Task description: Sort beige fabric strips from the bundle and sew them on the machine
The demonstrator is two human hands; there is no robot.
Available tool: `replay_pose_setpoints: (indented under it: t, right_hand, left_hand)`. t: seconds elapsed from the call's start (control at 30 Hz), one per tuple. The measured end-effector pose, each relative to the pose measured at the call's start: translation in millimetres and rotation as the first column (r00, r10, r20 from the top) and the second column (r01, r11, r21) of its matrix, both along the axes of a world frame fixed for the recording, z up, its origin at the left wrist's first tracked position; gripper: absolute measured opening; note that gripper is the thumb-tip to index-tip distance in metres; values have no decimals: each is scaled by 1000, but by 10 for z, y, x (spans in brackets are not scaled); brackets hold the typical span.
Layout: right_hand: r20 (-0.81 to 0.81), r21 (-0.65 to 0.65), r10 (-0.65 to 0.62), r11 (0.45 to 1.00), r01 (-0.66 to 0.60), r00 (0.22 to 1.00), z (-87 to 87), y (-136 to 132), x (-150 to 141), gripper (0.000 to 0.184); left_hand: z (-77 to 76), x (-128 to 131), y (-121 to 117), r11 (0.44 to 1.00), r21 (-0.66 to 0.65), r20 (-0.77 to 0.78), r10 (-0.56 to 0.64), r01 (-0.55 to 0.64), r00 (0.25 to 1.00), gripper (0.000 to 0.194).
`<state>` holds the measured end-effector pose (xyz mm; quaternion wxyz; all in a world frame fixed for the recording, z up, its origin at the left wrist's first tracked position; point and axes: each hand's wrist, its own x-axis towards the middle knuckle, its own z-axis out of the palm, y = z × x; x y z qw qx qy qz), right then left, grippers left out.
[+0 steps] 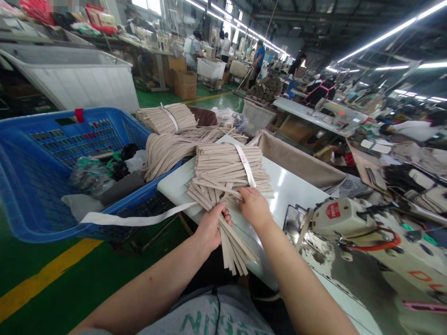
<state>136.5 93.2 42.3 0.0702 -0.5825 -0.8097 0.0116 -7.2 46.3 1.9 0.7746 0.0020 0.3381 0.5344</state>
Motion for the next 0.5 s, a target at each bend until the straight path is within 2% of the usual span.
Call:
replay_pose_setpoints:
  t: [0.1,0.23,0.3,0.4,0.43,0.5]
  right_hand:
    - [56,10,13,1000,-14,998,113,-190,-75,17]
    - [58,-90,81,993,-76,995,195,-490,-186,19]
    - [-45,-163,113,979,-119,993,227,-558,-186,23]
    - [-326,-242,131,946,-217,936,242,-502,-85,26]
    - [-389,-231,113,949,-216,914,224,-456,-33,27]
    - [-382,-174,48,977,-123,923,138,-361,76,22]
  left_hand:
    - [-15,5,-19,998,52,21,28,-29,999,35]
    - [-36,10,-34,996,77,75,47,-53,996,40]
    - [-45,5,-34,998,51,55,44,-46,998,34]
    - [-48,-18,-35,1000,13,17,9,-9,1000,30]
    - [-45,-28,-37,1000,14,14,-7,7,1000,31]
    - [-35,-53,-49,999,22,7,-28,28,1000,32]
